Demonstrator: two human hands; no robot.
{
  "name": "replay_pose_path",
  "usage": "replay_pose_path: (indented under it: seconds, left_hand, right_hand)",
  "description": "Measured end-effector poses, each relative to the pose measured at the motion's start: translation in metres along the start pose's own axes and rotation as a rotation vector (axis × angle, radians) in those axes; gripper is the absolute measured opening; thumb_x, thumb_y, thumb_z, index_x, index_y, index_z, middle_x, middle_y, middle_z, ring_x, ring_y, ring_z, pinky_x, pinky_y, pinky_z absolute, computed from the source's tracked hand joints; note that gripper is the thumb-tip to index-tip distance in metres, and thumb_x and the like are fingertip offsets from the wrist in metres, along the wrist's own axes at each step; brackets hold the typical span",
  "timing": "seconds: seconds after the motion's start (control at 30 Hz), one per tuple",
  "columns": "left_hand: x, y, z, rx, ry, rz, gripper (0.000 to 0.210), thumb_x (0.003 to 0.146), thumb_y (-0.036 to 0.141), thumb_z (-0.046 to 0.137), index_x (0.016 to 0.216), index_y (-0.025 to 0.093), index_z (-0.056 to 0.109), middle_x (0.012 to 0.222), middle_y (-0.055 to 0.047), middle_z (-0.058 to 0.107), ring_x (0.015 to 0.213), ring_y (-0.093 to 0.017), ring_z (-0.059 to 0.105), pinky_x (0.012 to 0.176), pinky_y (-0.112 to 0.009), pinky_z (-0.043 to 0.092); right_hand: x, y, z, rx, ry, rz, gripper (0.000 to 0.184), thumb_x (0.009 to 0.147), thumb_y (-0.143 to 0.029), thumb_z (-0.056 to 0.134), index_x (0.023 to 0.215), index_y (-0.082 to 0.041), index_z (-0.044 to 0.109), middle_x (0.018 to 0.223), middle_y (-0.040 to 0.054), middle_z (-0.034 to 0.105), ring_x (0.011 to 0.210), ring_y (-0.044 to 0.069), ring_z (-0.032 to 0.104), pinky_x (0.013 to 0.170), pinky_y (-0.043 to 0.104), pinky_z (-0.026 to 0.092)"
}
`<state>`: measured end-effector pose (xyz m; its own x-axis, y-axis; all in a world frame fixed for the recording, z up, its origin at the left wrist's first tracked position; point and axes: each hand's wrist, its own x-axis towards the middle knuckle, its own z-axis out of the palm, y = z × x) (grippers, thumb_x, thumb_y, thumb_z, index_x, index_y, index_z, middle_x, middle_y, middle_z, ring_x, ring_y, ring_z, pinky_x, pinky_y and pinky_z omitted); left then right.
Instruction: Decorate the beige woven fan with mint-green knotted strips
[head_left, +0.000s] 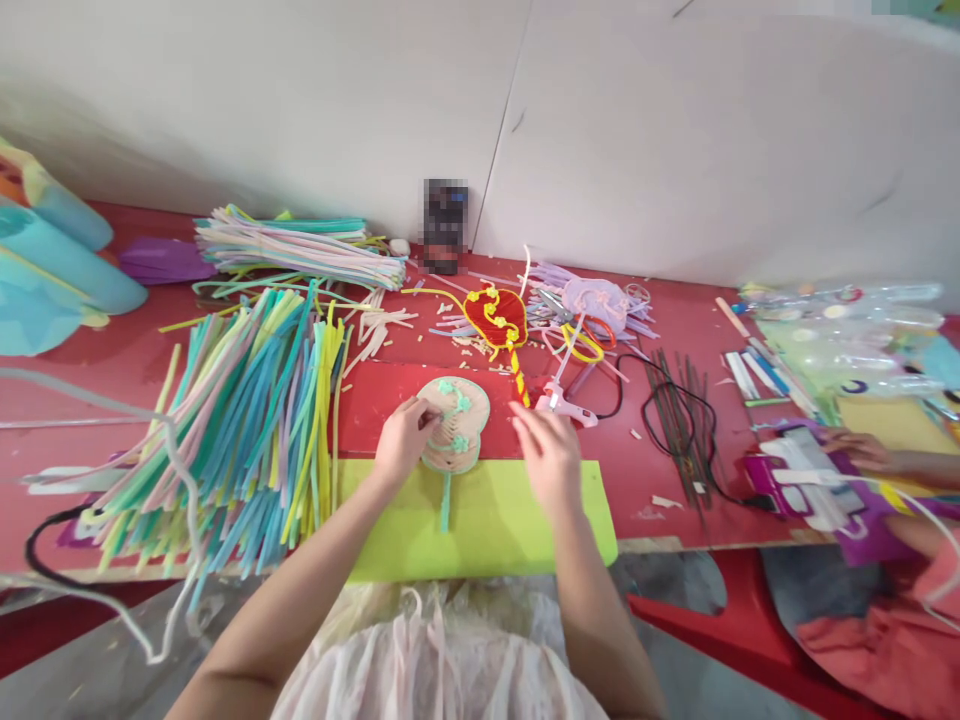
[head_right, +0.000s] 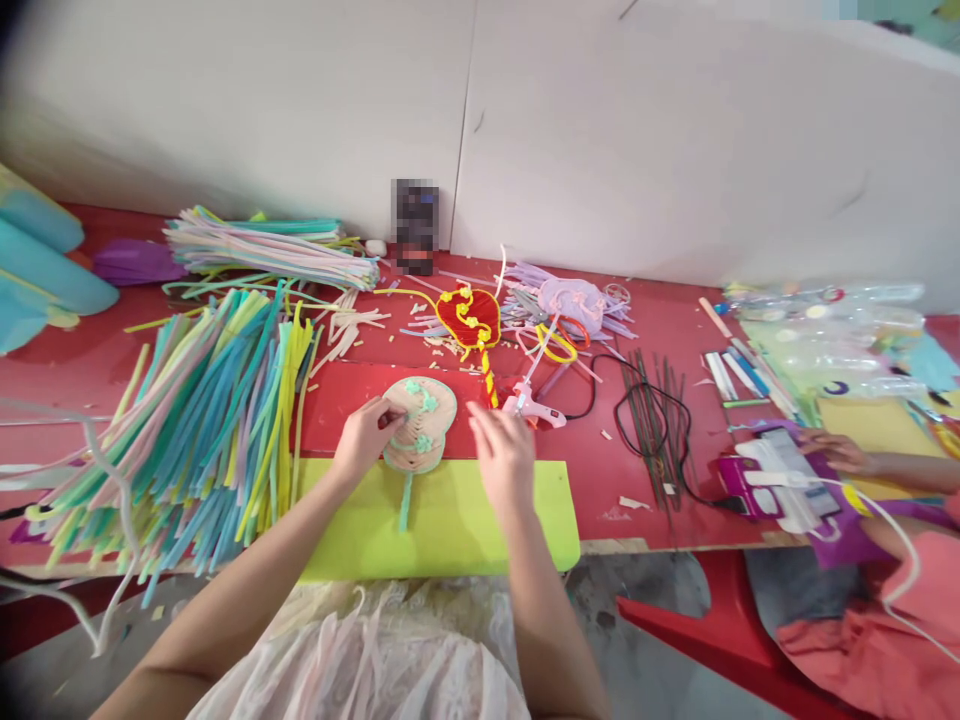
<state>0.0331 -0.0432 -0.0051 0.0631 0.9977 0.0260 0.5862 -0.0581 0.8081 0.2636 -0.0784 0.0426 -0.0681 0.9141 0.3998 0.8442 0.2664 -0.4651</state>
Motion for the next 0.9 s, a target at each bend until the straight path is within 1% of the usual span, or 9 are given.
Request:
replay_pose_path:
  seconds: [0.03,0.07,0.13,0.23,0.33,0.5,0.67,0.77,0.9]
  left_hand:
    - [0.0,-0.001,0.0,-0.005,0.001,-0.002,0.008,0.079,0.019,0.055,0.082,0.02,0.063,0.079,0.0,0.06,0.071,-0.013,0.054,0.067,-0.022,0.041]
    - [0.0,-0.001,0.001,-0.011,0.001,-0.001,0.008,0.079,0.019,0.056,0.083,0.02,0.063,0.079,0.0,0.06,0.07,-0.013,0.053,0.067,-0.022,0.041]
    - [0.001,-0.002,0.001,-0.018,-0.001,0.004,0.008,0.079,0.02,0.056,0.084,0.02,0.063,0.079,0.0,0.059,0.069,-0.012,0.052,0.065,-0.022,0.04]
    - [0.002,-0.002,0.0,-0.023,-0.007,0.015,0.008,0.079,0.019,0.057,0.085,0.02,0.063,0.079,0.001,0.059,0.067,-0.012,0.051,0.064,-0.022,0.039]
    - [0.002,-0.003,0.001,-0.043,-0.004,0.035,0.009,0.079,0.018,0.057,0.085,0.019,0.063,0.078,0.0,0.059,0.068,-0.012,0.051,0.065,-0.022,0.039]
    - [0.002,-0.005,0.003,-0.056,0.001,0.037,0.006,0.079,0.018,0.057,0.082,0.019,0.062,0.077,0.001,0.058,0.067,-0.012,0.05,0.064,-0.022,0.039]
    - [0.002,-0.005,0.002,-0.04,-0.006,0.037,0.007,0.079,0.019,0.058,0.084,0.019,0.063,0.077,0.001,0.058,0.066,-0.011,0.049,0.063,-0.022,0.038]
    - [0.002,-0.005,0.002,-0.047,-0.005,0.045,0.008,0.079,0.018,0.058,0.085,0.019,0.063,0.077,0.001,0.057,0.066,-0.011,0.049,0.063,-0.022,0.038]
    - [0.002,-0.005,0.002,-0.067,0.001,0.047,0.007,0.079,0.017,0.058,0.083,0.019,0.063,0.075,0.002,0.056,0.066,-0.011,0.049,0.063,-0.022,0.038]
  right_hand:
    - [0.002,0.017,-0.011,-0.025,0.044,0.024,0.032,0.092,-0.027,0.047,0.122,-0.026,0.06,0.104,0.0084,0.062,0.099,0.022,0.055,0.091,0.038,0.043]
    - [0.004,0.034,-0.02,-0.064,0.055,0.048,0.032,0.092,-0.028,0.047,0.12,-0.025,0.061,0.104,0.0092,0.062,0.099,0.023,0.055,0.09,0.039,0.044]
    - [0.006,0.07,-0.031,-0.153,0.019,0.096,0.033,0.089,-0.032,0.051,0.12,-0.024,0.061,0.106,0.0109,0.061,0.1,0.025,0.056,0.088,0.041,0.045]
    - [0.003,0.111,-0.031,-0.227,-0.028,0.14,0.039,0.084,-0.037,0.059,0.119,-0.02,0.061,0.112,0.0125,0.059,0.103,0.026,0.054,0.089,0.041,0.046]
    - [-0.001,0.133,-0.021,-0.21,-0.066,0.148,0.039,0.086,-0.039,0.056,0.117,-0.017,0.063,0.108,0.0131,0.06,0.101,0.026,0.055,0.087,0.04,0.047]
    - [-0.002,0.149,-0.016,-0.108,-0.144,0.094,0.036,0.088,-0.039,0.052,0.117,-0.019,0.061,0.105,0.0122,0.062,0.1,0.025,0.056,0.088,0.041,0.046]
    - [-0.002,0.153,-0.018,-0.062,-0.171,0.069,0.028,0.089,-0.036,0.05,0.109,-0.021,0.061,0.098,0.0094,0.061,0.095,0.024,0.056,0.084,0.041,0.047]
    - [-0.006,0.147,-0.018,-0.057,-0.1,0.063,0.026,0.089,-0.037,0.05,0.105,-0.02,0.06,0.093,0.0084,0.058,0.091,0.023,0.056,0.082,0.04,0.047]
    - [-0.018,0.13,-0.027,-0.074,0.079,0.11,0.028,0.09,-0.038,0.048,0.108,-0.019,0.059,0.093,0.0084,0.056,0.085,0.021,0.055,0.078,0.036,0.048]
